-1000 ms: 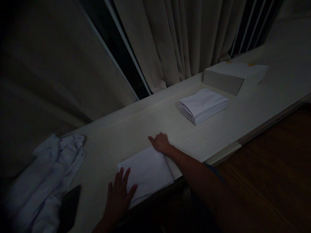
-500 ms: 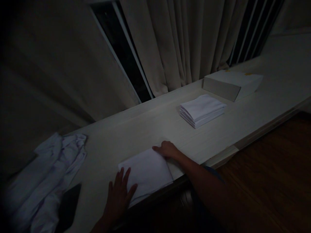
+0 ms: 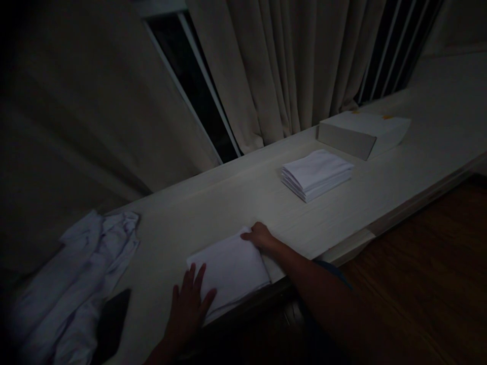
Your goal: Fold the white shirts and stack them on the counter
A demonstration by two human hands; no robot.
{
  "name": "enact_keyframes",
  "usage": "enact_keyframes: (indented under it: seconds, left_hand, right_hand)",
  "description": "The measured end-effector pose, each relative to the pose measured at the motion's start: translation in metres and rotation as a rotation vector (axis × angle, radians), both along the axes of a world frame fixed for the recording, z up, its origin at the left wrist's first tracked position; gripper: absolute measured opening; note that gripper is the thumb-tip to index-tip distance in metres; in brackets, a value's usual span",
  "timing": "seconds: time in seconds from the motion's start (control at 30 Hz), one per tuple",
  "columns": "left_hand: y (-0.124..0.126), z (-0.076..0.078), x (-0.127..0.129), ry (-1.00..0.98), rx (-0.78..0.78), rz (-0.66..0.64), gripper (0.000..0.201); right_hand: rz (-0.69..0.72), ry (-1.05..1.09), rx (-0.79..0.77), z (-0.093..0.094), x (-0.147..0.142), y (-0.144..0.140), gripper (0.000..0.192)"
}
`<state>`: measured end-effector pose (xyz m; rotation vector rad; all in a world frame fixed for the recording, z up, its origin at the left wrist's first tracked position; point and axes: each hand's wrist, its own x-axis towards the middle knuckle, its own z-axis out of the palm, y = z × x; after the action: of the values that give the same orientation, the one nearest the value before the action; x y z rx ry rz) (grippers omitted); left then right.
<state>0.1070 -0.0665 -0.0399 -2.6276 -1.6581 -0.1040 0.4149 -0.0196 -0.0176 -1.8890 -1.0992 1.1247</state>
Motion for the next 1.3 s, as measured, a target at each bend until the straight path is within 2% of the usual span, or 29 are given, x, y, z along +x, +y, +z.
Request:
enact_keyframes:
  seconds: [0.2, 0.37, 0.47, 0.53, 0.67, 0.83, 1.0, 1.1, 1.2, 1.3]
  left_hand:
    - [0.002, 0.002, -0.001, 0.009, -0.012, 0.017, 0.069]
    - [0.033, 0.022, 0.007, -0.049, 0.052, -0.009, 0.070]
    - [0.051, 0.024, 0.020, -0.070, 0.021, -0.072, 0.075]
    - [0.056, 0.017, 0.027, -0.049, -0.001, -0.076, 0.078]
    - [0.049, -0.001, 0.035, -0.036, 0.070, -0.024, 0.080]
    - [0.045, -0.005, 0.035, -0.043, 0.061, -0.014, 0.080]
    - [0.044, -0.002, 0.036, -0.024, 0.063, -0.001, 0.083]
    - [0.042, 0.001, 0.039, -0.022, 0.070, 0.008, 0.082]
    - [0.041, 0.002, 0.040, -0.026, 0.078, 0.012, 0.082]
    - [0.042, 0.001, 0.039, -0.024, 0.081, 0.006, 0.083]
  right_hand:
    - [-0.053, 0.024, -0.001, 0.007, -0.001, -0.001, 0.038]
    - [-0.022, 0.319, -0.030, 0.018, 0.000, -0.005, 0.039]
    - [-0.021, 0.395, -0.029, 0.018, 0.000, -0.004, 0.042]
    - [-0.011, 0.336, -0.022, 0.015, -0.001, -0.001, 0.043]
    - [0.001, -0.016, 0.005, 0.005, -0.002, 0.008, 0.043]
    - [0.019, -0.168, 0.044, -0.002, -0.001, 0.020, 0.032]
    - [0.028, -0.192, 0.067, 0.000, 0.000, 0.021, 0.028]
    - [0.062, -0.105, 0.027, 0.004, 0.001, 0.009, 0.042]
    - [0.166, 0.061, -0.073, 0.007, 0.004, -0.011, 0.054]
    - [0.213, -0.010, -0.080, 0.006, 0.007, -0.026, 0.044]
